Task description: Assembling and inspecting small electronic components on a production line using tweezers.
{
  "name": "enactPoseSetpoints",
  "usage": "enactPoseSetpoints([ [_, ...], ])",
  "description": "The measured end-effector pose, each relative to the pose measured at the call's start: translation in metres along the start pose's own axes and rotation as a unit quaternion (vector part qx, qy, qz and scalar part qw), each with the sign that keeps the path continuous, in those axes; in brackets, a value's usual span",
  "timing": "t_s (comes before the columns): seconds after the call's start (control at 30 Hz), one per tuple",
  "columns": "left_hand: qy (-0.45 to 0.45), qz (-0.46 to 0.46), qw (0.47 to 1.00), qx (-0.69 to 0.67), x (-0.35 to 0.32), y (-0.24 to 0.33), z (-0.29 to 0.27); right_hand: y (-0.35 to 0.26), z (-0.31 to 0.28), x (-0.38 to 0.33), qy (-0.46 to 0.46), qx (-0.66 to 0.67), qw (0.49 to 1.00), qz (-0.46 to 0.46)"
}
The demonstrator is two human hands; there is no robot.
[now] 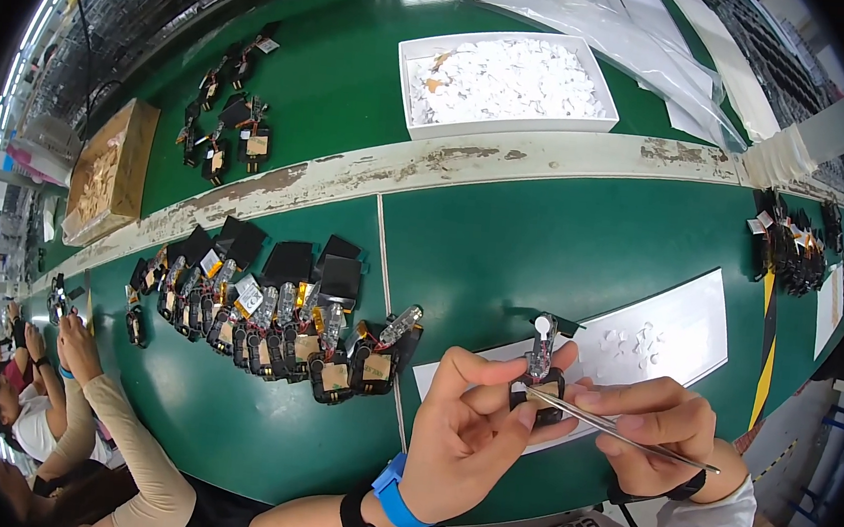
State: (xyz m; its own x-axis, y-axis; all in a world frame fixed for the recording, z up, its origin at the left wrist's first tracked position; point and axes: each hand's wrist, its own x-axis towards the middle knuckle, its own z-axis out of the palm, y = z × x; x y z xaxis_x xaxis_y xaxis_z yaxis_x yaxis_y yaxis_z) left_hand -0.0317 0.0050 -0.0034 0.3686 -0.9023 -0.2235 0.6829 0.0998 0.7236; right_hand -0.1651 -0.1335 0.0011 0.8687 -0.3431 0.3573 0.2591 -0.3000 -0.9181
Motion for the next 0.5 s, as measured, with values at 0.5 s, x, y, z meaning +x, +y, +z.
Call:
enactPoseSetpoints([
  [0.5,0.031,0.02,0.997,0.063,-0.001,0.0,0.003,-0.032,-0.052,0.026,-0.038,-0.226,0.948,0.22],
])
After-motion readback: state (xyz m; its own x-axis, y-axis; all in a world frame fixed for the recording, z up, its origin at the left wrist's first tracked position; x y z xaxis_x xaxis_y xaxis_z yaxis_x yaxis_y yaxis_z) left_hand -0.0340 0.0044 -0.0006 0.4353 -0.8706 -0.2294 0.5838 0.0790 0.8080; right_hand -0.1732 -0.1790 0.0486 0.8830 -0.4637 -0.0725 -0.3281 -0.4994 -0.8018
